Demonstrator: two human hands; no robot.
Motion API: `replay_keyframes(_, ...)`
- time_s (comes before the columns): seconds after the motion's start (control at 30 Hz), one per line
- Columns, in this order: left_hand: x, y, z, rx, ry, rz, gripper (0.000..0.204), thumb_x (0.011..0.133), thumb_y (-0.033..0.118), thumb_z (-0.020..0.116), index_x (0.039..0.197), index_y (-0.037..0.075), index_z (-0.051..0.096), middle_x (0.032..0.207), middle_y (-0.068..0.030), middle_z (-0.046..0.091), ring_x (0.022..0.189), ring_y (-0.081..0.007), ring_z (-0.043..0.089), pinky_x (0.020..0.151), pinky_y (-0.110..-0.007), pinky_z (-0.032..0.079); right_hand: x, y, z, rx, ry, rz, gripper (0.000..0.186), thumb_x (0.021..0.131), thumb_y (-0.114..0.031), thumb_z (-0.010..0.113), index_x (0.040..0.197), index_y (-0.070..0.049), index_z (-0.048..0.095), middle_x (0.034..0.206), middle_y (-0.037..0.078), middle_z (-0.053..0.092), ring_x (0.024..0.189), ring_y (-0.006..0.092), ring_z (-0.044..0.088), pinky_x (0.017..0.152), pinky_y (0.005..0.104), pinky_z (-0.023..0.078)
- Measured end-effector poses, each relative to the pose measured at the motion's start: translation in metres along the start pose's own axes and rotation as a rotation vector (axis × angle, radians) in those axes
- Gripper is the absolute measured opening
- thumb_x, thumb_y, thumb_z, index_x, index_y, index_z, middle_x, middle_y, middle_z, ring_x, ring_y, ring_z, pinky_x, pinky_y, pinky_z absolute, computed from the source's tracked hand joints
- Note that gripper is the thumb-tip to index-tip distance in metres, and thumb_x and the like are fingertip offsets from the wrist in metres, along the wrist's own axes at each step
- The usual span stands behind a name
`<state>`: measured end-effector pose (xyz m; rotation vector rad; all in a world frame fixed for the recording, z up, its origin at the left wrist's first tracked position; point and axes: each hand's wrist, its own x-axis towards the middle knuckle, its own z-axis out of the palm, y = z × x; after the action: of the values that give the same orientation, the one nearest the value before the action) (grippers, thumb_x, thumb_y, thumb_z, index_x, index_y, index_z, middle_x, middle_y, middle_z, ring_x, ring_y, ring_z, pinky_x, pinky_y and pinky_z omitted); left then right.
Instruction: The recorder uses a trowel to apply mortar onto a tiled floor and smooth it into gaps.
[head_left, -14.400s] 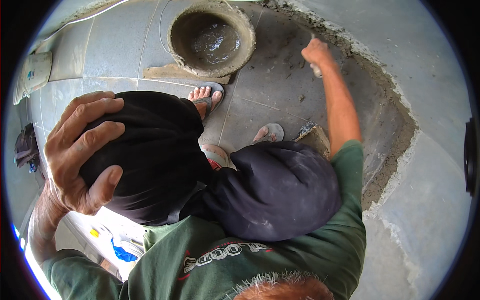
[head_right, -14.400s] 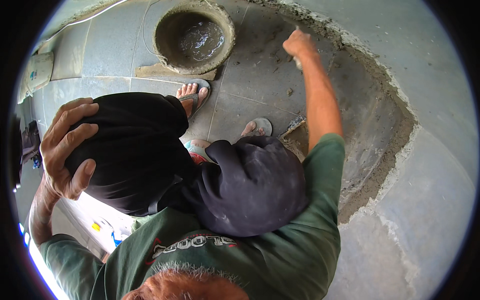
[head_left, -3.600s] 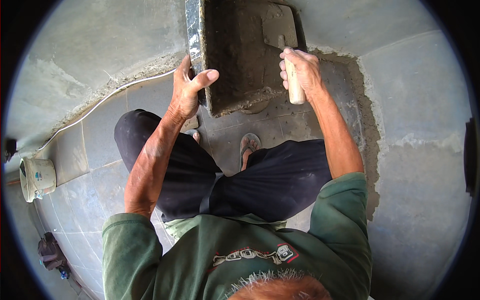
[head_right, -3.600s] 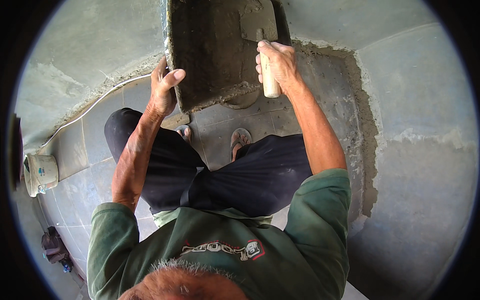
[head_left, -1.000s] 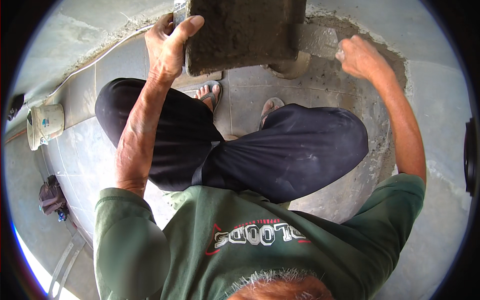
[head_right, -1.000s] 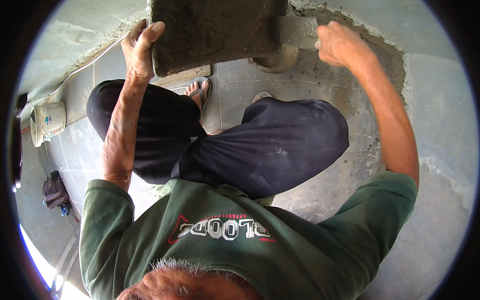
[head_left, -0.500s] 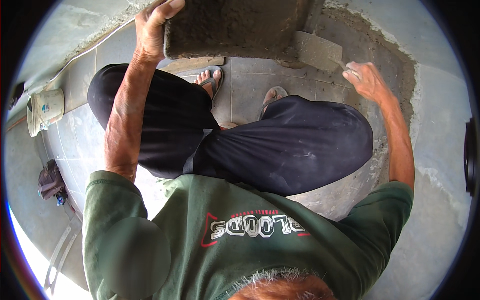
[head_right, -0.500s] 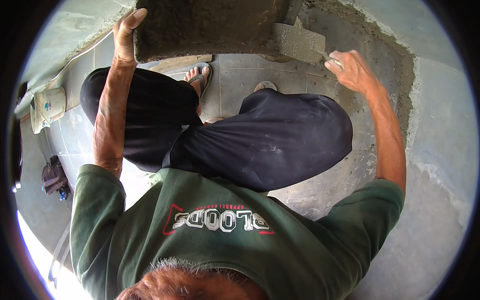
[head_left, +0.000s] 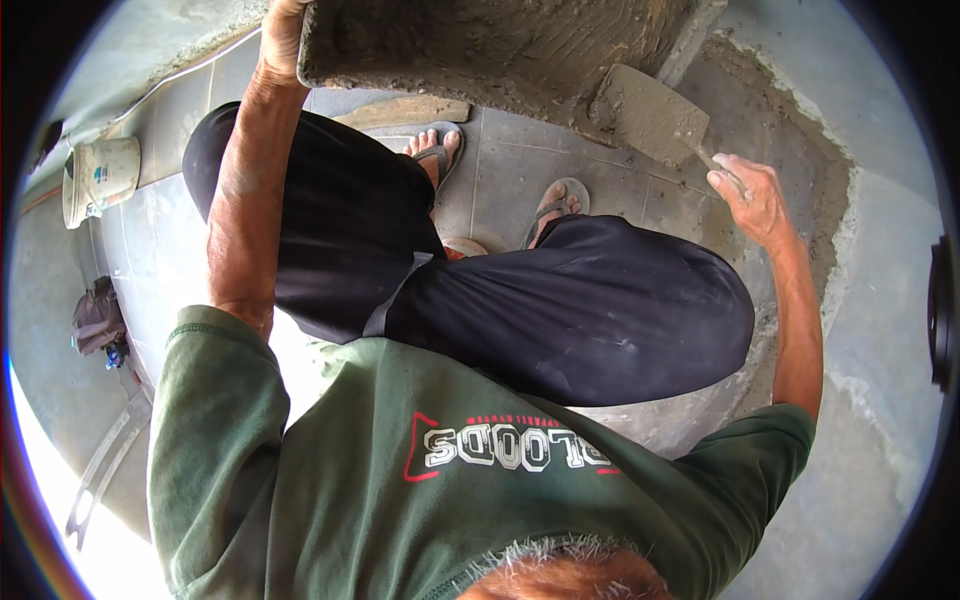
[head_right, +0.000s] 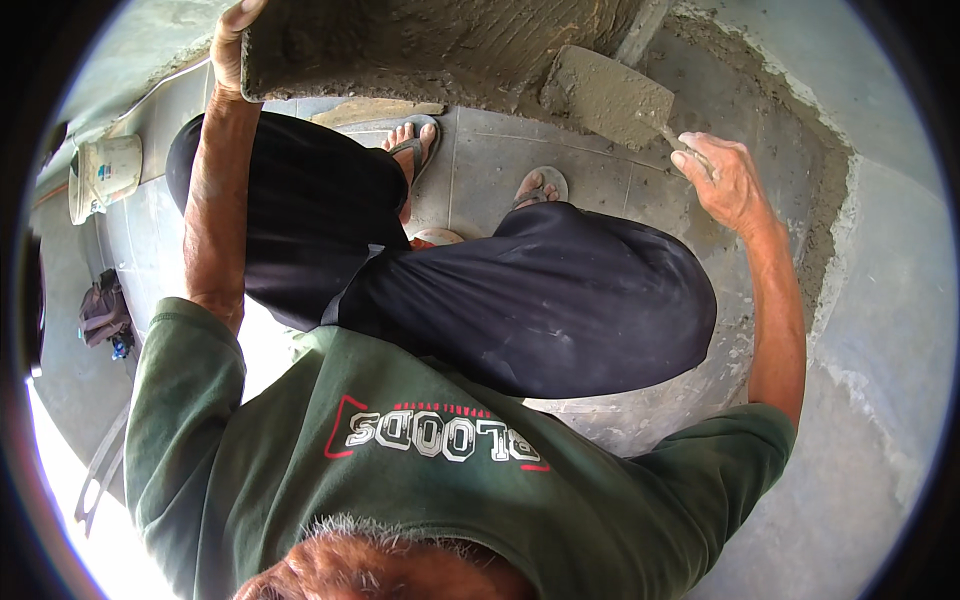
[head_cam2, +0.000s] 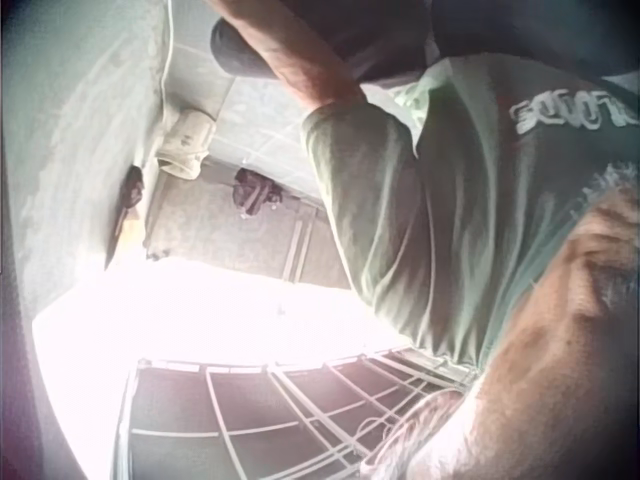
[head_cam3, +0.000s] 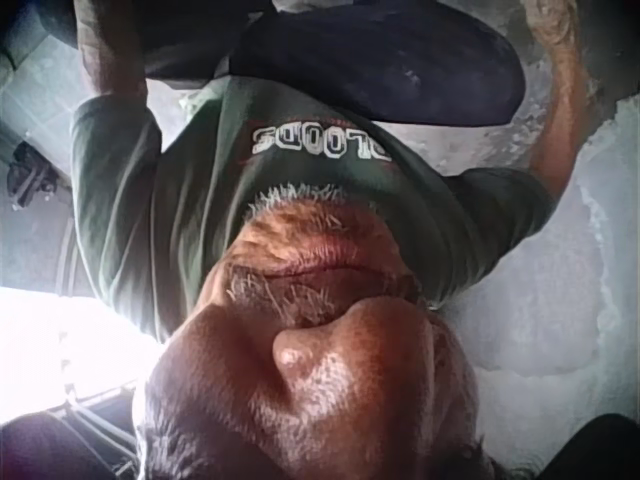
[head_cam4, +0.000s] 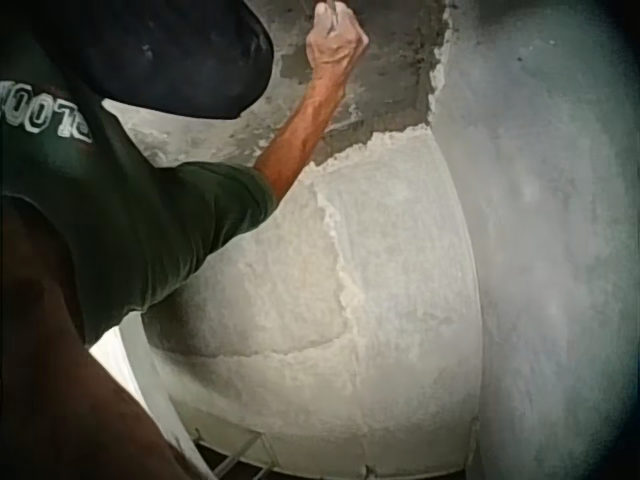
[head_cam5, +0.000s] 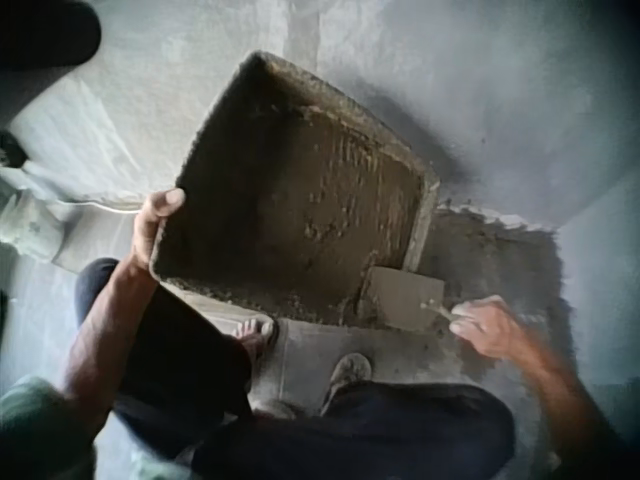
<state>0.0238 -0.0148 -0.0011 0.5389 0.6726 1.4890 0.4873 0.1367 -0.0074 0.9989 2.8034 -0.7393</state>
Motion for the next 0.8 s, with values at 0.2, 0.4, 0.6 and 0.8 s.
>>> replay_keyframes(0.2, 0.004, -0.009, 0.001, 0.086, -0.037, 0.109, 0.055, 0.085, 0.029, 0.060, 0.126, -0.007, 0.051, 0.112, -0.0199, 0.064, 0.099, -0.0317, 0.065, 0.092, -0.042, 0.052, 0.004, -0.013, 0.013, -0.004, 0.056, -0.067, 0.037, 0.089, -0.024, 0.062, 0.104, 0.010, 0.063, 0.103, 0.026, 0.066, 0.095, 0.0395, 0.065, 0.085, 0.0388, 0.050)
replay_keyframes(0.4, 0.004, -0.002, -0.018, -0.092, -0.021, -0.076, 0.055, 0.086, 0.030, 0.059, 0.124, -0.009, 0.052, 0.110, -0.0215, 0.065, 0.097, -0.0321, 0.066, 0.089, -0.043, 0.054, 0.017, -0.037, 0.017, 0.137, 0.073, -0.133, 0.032, 0.089, -0.019, 0.062, 0.099, 0.011, 0.063, 0.093, 0.026, 0.066, 0.084, 0.0383, 0.067, 0.076, 0.0396, 0.052)
replay_keyframes(0.6, 0.008, -0.016, -0.011, -0.147, 0.030, -0.096, 0.057, 0.086, 0.030, 0.059, 0.126, -0.009, 0.050, 0.114, -0.0245, 0.062, 0.101, -0.0349, 0.064, 0.092, -0.045, 0.052, 0.048, -0.078, 0.021, 0.293, 0.078, -0.290, 0.024, 0.088, -0.012, 0.063, 0.095, 0.011, 0.063, 0.077, 0.022, 0.064, 0.062, 0.0326, 0.064, 0.057, 0.0351, 0.048)
replay_keyframes(0.8, 0.007, -0.020, -0.003, 0.014, 0.085, -0.136, 0.055, 0.086, 0.033, 0.060, 0.122, -0.008, 0.053, 0.110, -0.0220, 0.065, 0.098, -0.0318, 0.066, 0.089, -0.043, 0.054, 0.066, -0.106, 0.011, 0.395, -0.060, -0.199, 0.030, 0.091, -0.023, 0.060, 0.093, 0.006, 0.064, 0.063, 0.013, 0.059, 0.053, 0.0187, 0.057, 0.051, 0.0314, 0.044)
